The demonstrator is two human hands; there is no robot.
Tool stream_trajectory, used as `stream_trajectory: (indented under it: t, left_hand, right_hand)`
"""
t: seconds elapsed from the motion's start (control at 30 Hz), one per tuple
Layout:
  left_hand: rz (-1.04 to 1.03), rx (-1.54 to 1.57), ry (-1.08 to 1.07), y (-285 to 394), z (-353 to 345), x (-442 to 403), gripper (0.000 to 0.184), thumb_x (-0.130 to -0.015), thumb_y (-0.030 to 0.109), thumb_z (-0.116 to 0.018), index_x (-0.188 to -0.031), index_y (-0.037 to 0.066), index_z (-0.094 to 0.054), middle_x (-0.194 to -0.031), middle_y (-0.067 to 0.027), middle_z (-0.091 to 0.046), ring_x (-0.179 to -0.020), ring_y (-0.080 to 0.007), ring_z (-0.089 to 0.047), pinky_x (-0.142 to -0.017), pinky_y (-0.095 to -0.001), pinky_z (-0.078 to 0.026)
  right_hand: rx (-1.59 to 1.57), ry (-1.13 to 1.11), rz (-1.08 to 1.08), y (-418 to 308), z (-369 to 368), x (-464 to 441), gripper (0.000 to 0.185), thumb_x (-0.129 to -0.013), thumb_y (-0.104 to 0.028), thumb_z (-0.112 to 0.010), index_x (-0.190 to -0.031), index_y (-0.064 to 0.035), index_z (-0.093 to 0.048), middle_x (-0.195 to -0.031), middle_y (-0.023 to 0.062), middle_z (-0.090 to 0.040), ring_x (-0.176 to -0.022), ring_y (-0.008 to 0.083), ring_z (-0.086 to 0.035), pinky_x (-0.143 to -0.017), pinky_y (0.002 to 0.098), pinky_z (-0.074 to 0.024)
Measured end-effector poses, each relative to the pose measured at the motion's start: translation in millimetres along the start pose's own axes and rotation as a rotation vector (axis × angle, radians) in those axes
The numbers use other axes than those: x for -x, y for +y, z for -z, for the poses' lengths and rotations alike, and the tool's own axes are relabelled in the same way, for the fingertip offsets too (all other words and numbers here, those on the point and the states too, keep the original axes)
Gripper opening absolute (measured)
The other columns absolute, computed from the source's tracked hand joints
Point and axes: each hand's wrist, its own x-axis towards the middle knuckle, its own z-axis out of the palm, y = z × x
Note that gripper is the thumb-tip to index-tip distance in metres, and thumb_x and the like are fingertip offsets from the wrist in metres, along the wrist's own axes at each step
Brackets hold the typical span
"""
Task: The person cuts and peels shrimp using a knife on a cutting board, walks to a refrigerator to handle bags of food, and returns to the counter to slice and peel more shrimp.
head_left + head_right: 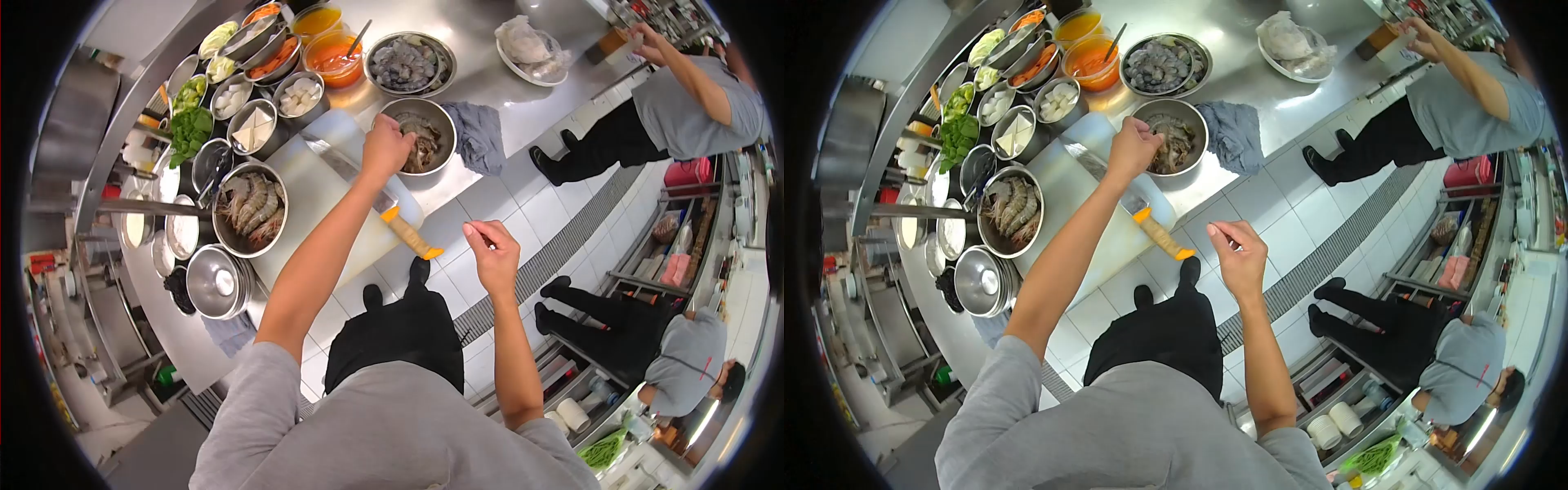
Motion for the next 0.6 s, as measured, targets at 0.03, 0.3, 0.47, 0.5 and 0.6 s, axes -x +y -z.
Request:
stream_trajectory:
  t: [0.03, 0.3, 0.47, 0.5, 0.6]
  left_hand:
    - [-0.041, -0.106, -0.006, 7.6, 8.6, 9.4, 0.038, -0.085, 0.027, -0.077, -0.102, 0.001, -0.056, -0.088, -0.015, -0.07, -0.08, -0.0283, -0.069, -0.074, -0.0412, -0.054]
    - [-0.049, 0.352, 0.231, -10.7, 164.9, 151.9, 0.03, -0.093, 0.012, -0.071, -0.116, 0.0, -0.056, -0.107, -0.0115, -0.069, -0.097, -0.0187, -0.068, -0.086, -0.0329, -0.054]
    - [0.152, 0.406, 0.524, -67.8, 250.7, 278.2, 0.023, -0.095, 0.008, -0.068, -0.114, 0.001, -0.058, -0.104, -0.0096, -0.068, -0.097, -0.0172, -0.068, -0.088, -0.0307, -0.054]
    - [0.173, 0.407, 0.566, -81.3, 258.0, 299.8, 0.023, -0.095, 0.007, -0.068, -0.114, 0.0, -0.057, -0.104, -0.0101, -0.067, -0.096, -0.0169, -0.068, -0.087, -0.0304, -0.054]
    - [0.339, 0.54, 0.646, -100.9, 265.6, 352.2, 0.02, -0.096, 0.006, -0.066, -0.113, -0.001, -0.057, -0.103, -0.0103, -0.067, -0.092, -0.0162, -0.067, -0.084, -0.0301, -0.055]
  right_hand:
    - [0.028, -0.034, 0.01, -1.2, -0.3, -4.0, 0.012, -0.087, -0.011, -0.076, -0.095, -0.0018, -0.076, -0.084, 0.0052, -0.067, -0.069, 0.0128, -0.057, -0.062, 0.0261, -0.0446]
    - [0.298, -0.57, 0.486, -60.0, -79.0, -28.4, 0.012, -0.085, -0.007, -0.072, -0.096, -0.005, -0.075, -0.093, 0.009, -0.064, -0.087, 0.0308, -0.063, -0.075, 0.041, -0.0499]
    - [0.193, -0.74, 0.683, -102.8, -178.5, -39.1, 0.009, -0.087, -0.014, -0.071, -0.089, -0.0057, -0.073, -0.091, 0.0097, -0.064, -0.087, 0.031, -0.063, -0.076, 0.043, -0.0471]
    - [0.278, -0.733, 0.765, -101.6, -204.0, -44.6, 0.009, -0.087, -0.015, -0.071, -0.087, -0.0067, -0.073, -0.09, 0.0095, -0.063, -0.088, 0.0308, -0.063, -0.077, 0.0434, -0.0469]
    - [0.51, -0.731, 0.903, -82.1, -264.1, -62.0, 0.008, -0.086, -0.017, -0.071, -0.086, -0.0087, -0.071, -0.091, 0.0083, -0.063, -0.091, 0.0302, -0.063, -0.077, 0.0442, -0.047]
